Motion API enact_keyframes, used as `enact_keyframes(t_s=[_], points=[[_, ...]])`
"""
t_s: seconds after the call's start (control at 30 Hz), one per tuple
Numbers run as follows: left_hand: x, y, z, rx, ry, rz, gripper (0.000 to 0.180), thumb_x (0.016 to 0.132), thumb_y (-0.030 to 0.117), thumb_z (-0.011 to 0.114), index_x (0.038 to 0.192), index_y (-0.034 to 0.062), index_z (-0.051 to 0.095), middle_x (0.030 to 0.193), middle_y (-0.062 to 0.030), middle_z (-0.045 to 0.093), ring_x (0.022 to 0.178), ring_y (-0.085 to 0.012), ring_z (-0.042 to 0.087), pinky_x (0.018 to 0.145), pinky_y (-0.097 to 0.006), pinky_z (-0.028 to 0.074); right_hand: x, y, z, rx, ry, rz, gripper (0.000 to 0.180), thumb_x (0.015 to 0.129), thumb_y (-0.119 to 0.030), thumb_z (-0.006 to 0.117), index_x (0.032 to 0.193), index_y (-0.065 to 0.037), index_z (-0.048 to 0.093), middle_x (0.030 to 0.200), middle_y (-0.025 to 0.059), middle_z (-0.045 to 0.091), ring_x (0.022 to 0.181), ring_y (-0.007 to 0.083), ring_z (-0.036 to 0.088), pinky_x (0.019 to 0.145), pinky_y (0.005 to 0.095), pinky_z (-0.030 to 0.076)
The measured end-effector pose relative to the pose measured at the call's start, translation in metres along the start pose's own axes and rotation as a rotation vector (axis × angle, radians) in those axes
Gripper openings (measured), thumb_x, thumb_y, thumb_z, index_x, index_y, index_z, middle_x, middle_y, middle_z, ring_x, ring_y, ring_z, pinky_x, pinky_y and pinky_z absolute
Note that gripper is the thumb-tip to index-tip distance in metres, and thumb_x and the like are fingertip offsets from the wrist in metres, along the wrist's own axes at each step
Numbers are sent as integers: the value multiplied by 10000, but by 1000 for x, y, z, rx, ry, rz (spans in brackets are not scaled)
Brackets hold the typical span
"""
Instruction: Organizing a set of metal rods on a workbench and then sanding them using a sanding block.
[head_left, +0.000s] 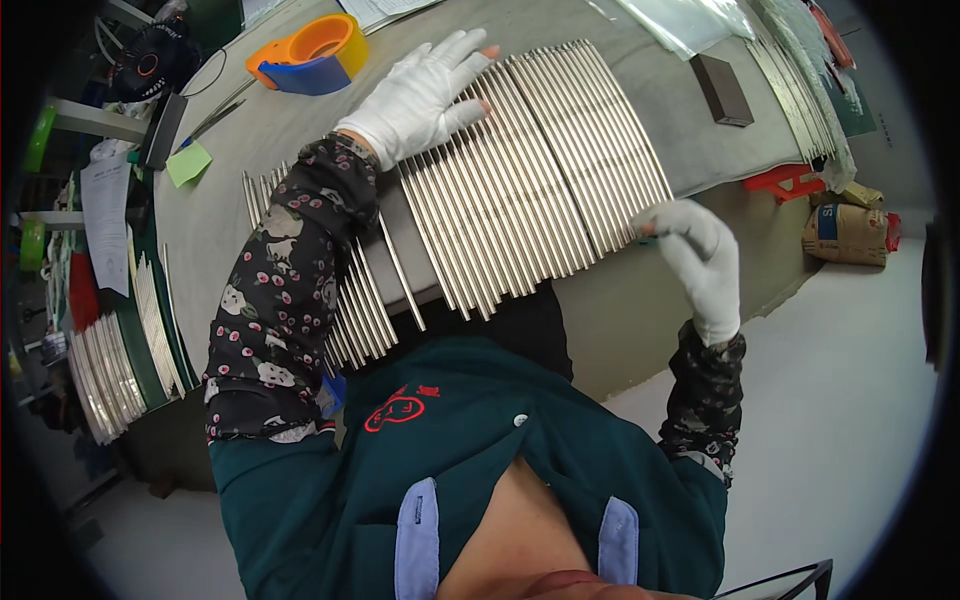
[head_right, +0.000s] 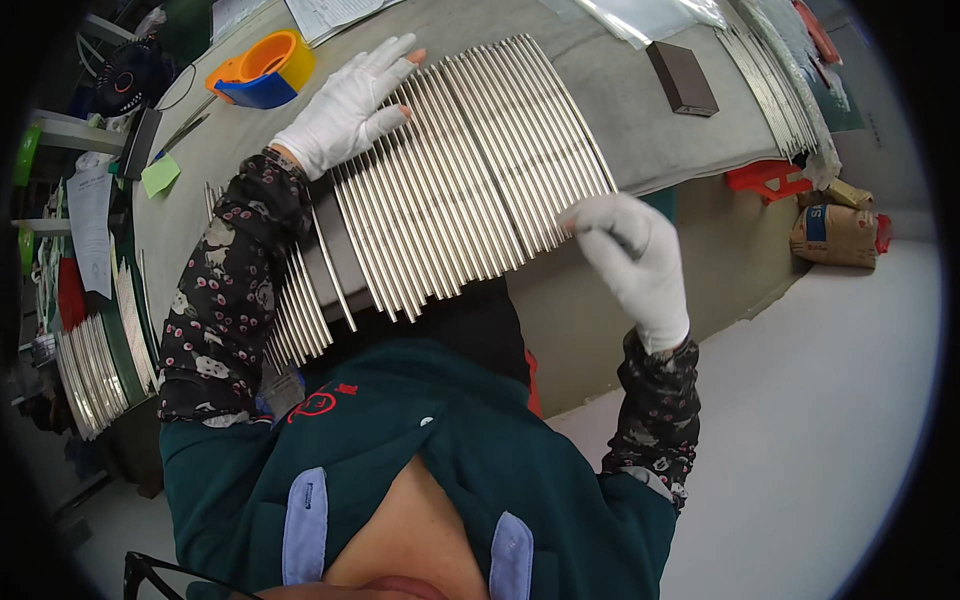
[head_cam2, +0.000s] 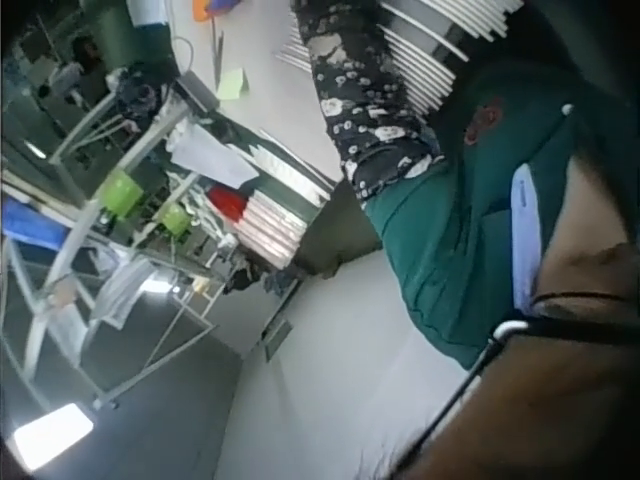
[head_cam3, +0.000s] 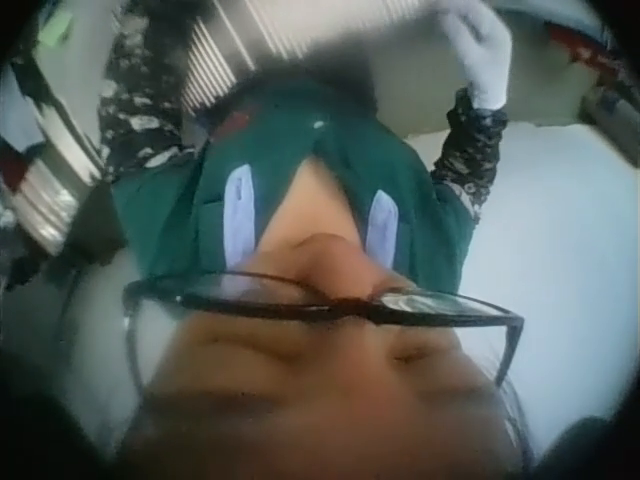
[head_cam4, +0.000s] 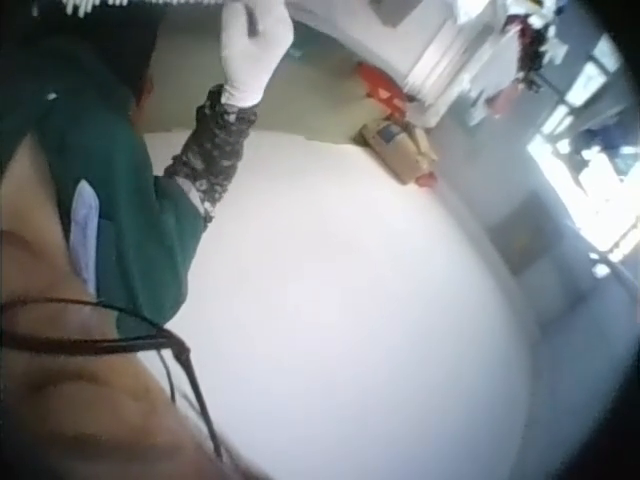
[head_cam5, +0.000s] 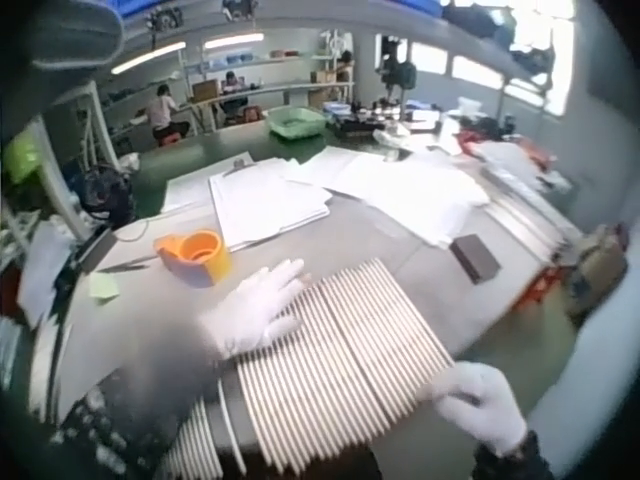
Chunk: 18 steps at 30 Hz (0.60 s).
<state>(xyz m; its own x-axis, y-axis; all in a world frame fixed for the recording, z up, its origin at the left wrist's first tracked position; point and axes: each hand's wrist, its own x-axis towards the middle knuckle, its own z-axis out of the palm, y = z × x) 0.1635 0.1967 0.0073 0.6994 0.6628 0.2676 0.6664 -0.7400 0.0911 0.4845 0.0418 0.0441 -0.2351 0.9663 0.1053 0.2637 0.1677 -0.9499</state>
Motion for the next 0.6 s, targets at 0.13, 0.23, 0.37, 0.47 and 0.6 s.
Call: enact_keyframes(t_s=[0.13,0.23,0.37,0.47,0.6], points=[[-8,-22,9,-119,-121,-43,610,975,479,416,1447,102,334,1513,-138,307,1399,-333,278,1171,-412,187,-29,-13,50,-125,-608,-201,156,743,-111,685,887,-50,686,907,79,693,816,251,643,751,353,495],[-9,-18,9,-58,-143,-23,632,973,490,404,1451,84,321,1515,-148,297,1412,-335,245,1176,-420,168,-30,1,79,-135,-689,-196,163,764,-128,664,902,-44,685,909,98,691,805,278,647,754,373,510],[-11,-16,5,-35,-202,14,657,967,492,403,1465,77,294,1518,-180,274,1413,-358,229,1174,-431,169,-4,0,85,-278,-695,-137,209,802,-162,637,958,-34,690,893,137,684,789,311,651,713,379,530],[-15,-18,5,-9,-203,30,660,966,481,408,1471,76,283,1519,-197,260,1407,-376,233,1171,-436,176,1,-8,84,-371,-759,-73,234,811,-184,636,981,-34,692,891,145,684,808,309,655,716,381,531],[-13,-17,9,22,-187,53,694,956,534,388,1472,81,283,1522,-196,251,1401,-383,243,1165,-439,192,-16,0,93,-170,-773,-216,259,813,-221,643,984,-33,698,904,154,679,806,315,652,723,399,528]])
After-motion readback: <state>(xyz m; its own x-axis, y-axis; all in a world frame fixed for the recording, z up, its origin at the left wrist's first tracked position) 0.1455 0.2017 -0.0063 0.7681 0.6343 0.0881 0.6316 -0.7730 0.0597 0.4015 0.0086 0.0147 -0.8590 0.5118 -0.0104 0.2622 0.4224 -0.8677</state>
